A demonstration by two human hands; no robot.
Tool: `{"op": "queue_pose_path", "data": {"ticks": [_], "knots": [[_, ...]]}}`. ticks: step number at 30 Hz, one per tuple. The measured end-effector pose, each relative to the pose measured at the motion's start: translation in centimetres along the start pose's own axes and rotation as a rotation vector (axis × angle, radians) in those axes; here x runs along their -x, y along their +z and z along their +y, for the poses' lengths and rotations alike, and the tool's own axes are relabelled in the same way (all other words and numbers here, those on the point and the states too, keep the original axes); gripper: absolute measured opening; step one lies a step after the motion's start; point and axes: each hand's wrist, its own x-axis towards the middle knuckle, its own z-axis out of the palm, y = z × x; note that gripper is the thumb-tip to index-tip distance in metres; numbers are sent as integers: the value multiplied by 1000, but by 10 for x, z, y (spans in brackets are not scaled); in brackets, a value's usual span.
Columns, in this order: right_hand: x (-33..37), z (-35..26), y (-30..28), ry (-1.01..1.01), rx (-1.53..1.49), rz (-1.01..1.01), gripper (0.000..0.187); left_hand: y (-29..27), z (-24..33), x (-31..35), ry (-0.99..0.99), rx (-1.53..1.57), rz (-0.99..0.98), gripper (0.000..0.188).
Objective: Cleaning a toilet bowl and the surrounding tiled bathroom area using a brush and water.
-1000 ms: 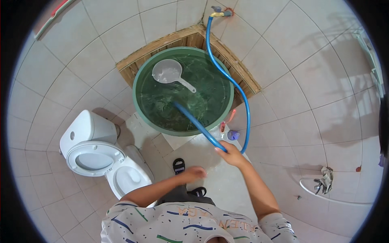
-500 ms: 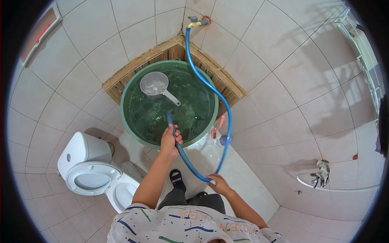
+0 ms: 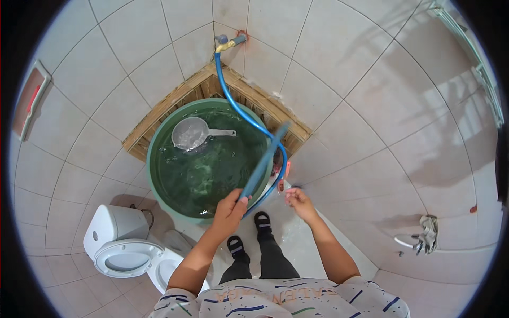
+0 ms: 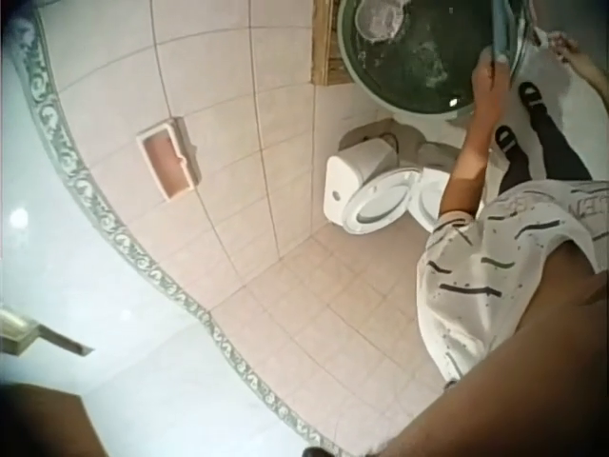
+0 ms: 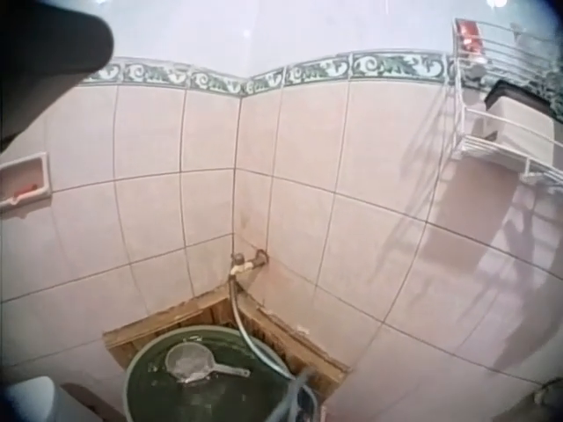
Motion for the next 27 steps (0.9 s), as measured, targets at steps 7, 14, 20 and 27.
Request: {"op": "queue_pose_path", "data": {"ticks": [7, 14, 20, 27], "knots": [[-119, -61, -61, -578, 653, 461, 21, 31, -14, -40, -57, 1, 12, 20], [-283, -98, -29, -835, 1172, 41, 41, 21, 0, -63, -107, 189, 269, 27], [-303, -111, -34, -852, 1166, -130, 44, 27, 6, -76, -226, 266, 232, 28], [-278, -109, -48, -942, 1230, -54, 42, 38, 10, -93, -221, 161, 47, 26]]}}
